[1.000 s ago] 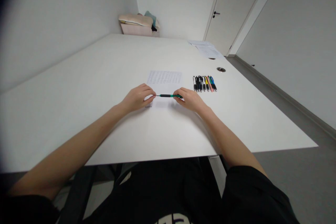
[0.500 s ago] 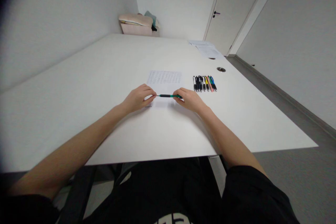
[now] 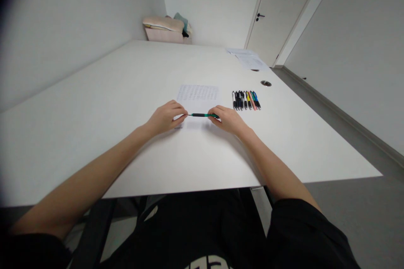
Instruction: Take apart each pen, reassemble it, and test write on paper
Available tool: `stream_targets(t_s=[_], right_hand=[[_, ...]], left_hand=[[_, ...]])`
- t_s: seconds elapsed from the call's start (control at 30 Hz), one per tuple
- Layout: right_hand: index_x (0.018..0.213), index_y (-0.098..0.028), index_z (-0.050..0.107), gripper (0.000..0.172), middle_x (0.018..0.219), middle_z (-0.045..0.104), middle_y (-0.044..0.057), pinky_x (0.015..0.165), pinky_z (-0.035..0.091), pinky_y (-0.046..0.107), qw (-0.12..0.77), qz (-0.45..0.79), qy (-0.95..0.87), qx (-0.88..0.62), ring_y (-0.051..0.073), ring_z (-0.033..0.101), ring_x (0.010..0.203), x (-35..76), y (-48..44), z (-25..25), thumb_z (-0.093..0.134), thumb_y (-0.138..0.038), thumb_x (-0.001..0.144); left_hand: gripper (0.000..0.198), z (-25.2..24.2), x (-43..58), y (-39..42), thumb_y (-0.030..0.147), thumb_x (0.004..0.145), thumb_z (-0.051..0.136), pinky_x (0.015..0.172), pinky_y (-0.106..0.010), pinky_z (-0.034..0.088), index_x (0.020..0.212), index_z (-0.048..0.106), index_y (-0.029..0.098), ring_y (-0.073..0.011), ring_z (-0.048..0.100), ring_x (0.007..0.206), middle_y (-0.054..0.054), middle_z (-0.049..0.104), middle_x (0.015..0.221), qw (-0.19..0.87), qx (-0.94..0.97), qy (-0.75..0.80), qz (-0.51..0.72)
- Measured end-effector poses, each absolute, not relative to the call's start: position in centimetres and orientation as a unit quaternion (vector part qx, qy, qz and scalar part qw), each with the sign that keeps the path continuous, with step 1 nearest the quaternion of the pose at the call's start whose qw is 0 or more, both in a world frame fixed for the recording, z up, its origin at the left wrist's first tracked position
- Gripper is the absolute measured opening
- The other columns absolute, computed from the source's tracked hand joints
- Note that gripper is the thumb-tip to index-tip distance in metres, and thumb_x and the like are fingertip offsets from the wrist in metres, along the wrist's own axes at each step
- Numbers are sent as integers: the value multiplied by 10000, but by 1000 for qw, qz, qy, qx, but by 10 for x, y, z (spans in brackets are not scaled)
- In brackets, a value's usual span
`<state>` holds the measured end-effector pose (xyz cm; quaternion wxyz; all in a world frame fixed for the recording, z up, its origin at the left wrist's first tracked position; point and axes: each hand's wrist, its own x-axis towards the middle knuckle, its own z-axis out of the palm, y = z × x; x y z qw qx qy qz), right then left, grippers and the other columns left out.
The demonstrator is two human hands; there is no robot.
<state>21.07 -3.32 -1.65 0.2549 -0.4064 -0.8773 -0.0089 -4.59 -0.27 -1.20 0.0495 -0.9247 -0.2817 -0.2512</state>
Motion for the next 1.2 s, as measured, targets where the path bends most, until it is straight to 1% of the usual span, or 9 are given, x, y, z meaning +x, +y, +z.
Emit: stream_targets(t_s=[0.33, 0.67, 0.9, 1.2], right_hand=[[931, -182, 577, 148, 863, 626, 52, 680, 451, 257, 257, -7, -877, -406, 136, 582, 724, 211, -34, -17, 473, -261, 861], [928, -184, 576, 151, 862, 629, 57, 669, 452, 264, 258, -6, -878, -402, 141, 585, 723, 211, -33, -17, 469, -266, 860], [935, -183, 576, 155, 869, 626, 58, 666, 447, 255, 250, 2, -879, -407, 136, 584, 720, 209, -34, -16, 468, -266, 861], [940, -188, 577, 163, 876, 626, 56, 673, 445, 257, 245, 1, -879, -409, 140, 581, 725, 209, -34, -16, 464, -279, 866]], left_hand=[[199, -13, -46, -2, 228, 859, 461, 685, -277, 421, 858, 647, 159, -175, 520, 815, -57, 639, 827, 56, -924, -278, -256], [207, -13, -46, -1, 239, 858, 459, 720, -293, 429, 849, 652, 164, -175, 523, 825, -60, 642, 830, 36, -917, -288, -275], [197, -13, -44, -3, 229, 860, 461, 699, -286, 426, 857, 647, 161, -175, 520, 818, -62, 640, 833, 34, -925, -272, -263], [225, -12, -43, -4, 258, 884, 435, 747, -307, 429, 874, 635, 157, -181, 529, 831, -67, 649, 854, 32, -927, -282, -246]])
